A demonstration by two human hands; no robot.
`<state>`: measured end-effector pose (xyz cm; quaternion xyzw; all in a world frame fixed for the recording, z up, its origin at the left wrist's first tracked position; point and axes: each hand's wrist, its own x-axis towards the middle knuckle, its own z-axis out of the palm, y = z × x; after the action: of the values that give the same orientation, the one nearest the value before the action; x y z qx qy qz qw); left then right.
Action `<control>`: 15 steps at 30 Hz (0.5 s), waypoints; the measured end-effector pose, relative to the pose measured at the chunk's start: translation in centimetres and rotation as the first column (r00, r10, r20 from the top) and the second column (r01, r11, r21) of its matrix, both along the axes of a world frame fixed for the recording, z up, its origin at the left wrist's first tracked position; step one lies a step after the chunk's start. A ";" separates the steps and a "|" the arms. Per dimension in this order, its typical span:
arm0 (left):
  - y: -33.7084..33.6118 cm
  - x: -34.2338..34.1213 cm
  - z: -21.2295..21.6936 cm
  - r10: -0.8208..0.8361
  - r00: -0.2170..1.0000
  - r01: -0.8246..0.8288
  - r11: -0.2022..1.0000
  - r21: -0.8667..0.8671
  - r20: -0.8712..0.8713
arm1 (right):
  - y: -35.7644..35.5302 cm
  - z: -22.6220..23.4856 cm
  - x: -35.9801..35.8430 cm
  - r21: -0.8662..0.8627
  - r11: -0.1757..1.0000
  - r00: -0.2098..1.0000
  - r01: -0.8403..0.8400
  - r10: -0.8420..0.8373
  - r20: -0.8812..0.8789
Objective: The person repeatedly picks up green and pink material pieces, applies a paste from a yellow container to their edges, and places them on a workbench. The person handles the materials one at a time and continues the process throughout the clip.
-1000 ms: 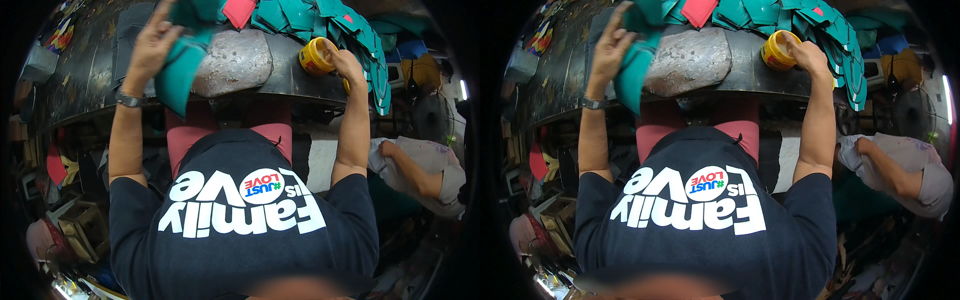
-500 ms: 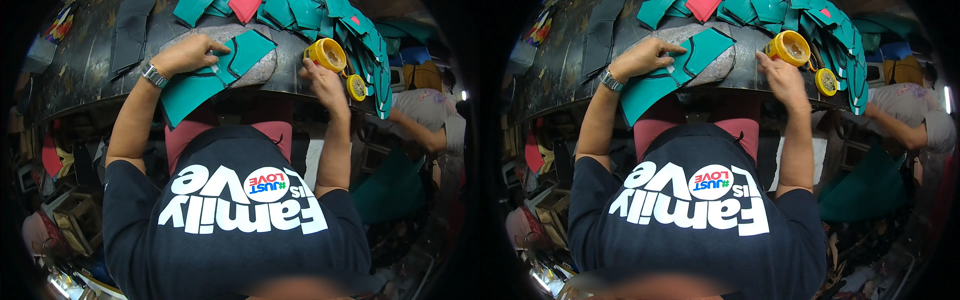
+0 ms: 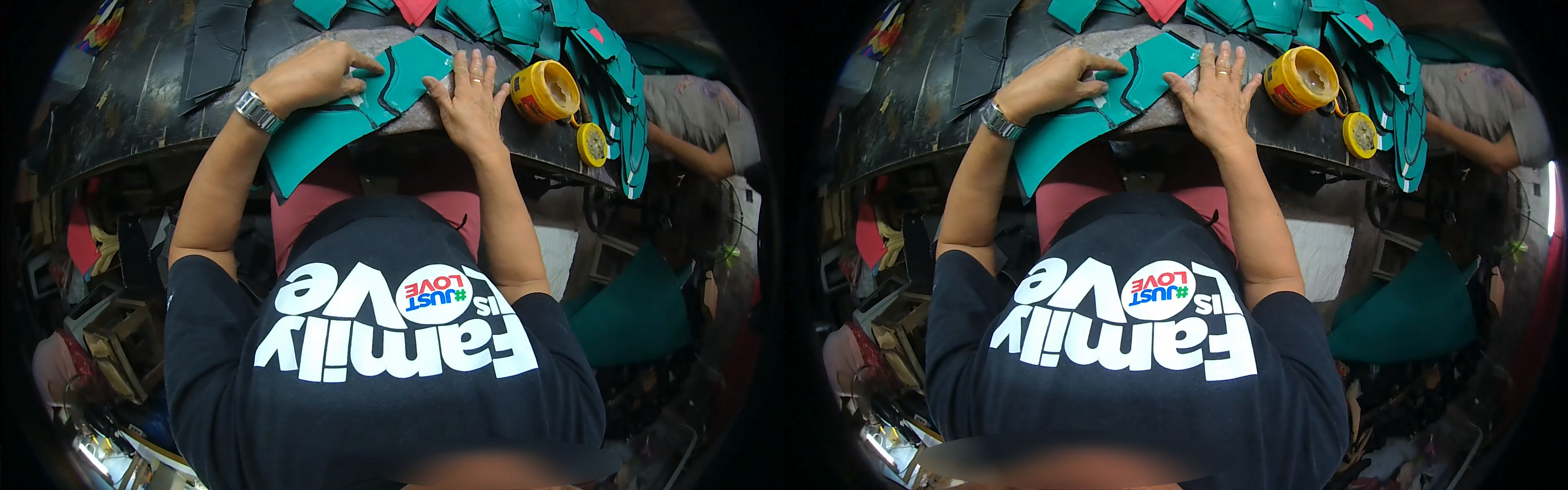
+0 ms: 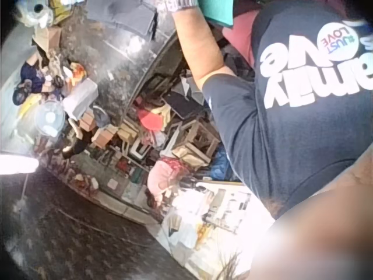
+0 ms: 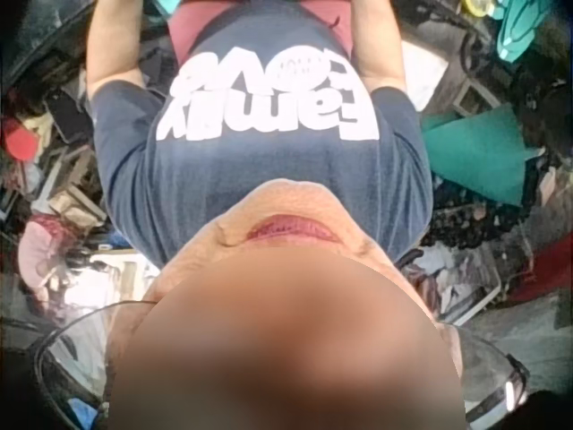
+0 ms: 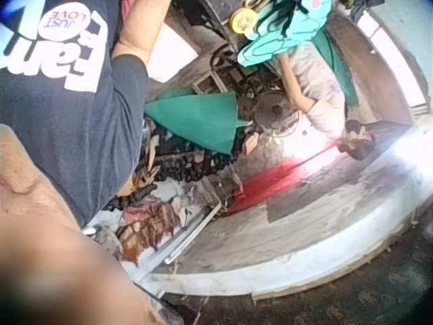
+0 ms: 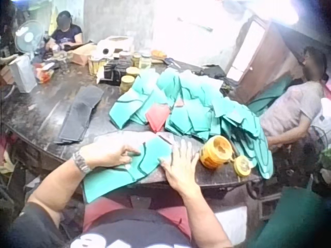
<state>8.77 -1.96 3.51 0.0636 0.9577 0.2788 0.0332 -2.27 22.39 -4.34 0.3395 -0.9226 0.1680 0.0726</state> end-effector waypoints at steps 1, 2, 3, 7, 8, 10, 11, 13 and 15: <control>0.0 0.1 -0.2 -0.001 1.000 0.001 1.000 -0.017 -0.019 | 0.1 0.0 -0.1 0.030 1.000 1.000 -0.008 0.008 -0.011; 0.1 0.2 -0.5 -0.014 0.998 0.014 1.000 0.004 -0.059 | 0.2 0.1 -0.2 0.059 0.998 1.000 -0.016 0.017 -0.021; 0.0 0.2 -0.7 -0.009 0.998 0.011 0.999 0.034 -0.063 | 0.4 0.2 -0.3 0.074 0.997 1.000 -0.025 0.026 -0.006; -0.2 0.0 -1.1 -0.039 0.995 0.041 0.999 0.018 -0.090 | 1.6 1.2 -0.5 0.146 0.985 0.996 -0.093 0.089 0.028; -0.3 0.0 -1.1 -0.029 0.998 0.029 1.000 0.007 -0.059 | 1.8 1.4 -0.5 0.167 0.979 0.993 -0.117 0.113 0.031; -0.2 -0.1 -1.0 -0.013 1.000 0.013 1.000 0.000 -0.012 | 2.1 1.8 -0.1 0.205 0.964 0.984 -0.169 0.176 -0.016; -0.2 -0.2 -1.0 -0.007 1.000 0.007 1.000 0.004 0.005 | 2.2 1.9 0.2 0.260 0.950 0.982 -0.174 0.188 -0.027; -0.1 -0.2 -1.0 -0.005 1.000 0.005 1.000 0.027 0.009 | 2.3 2.0 1.0 0.224 0.945 0.966 -0.239 0.255 -0.044; -0.1 -0.3 -1.0 -0.007 1.000 0.006 0.998 0.069 0.012 | 2.2 2.0 2.2 0.229 0.931 0.952 -0.285 0.303 -0.045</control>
<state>8.51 -2.03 2.53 0.0660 0.9471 0.3119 0.0377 -0.12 24.60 -2.31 0.4862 -0.8706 0.0605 0.0452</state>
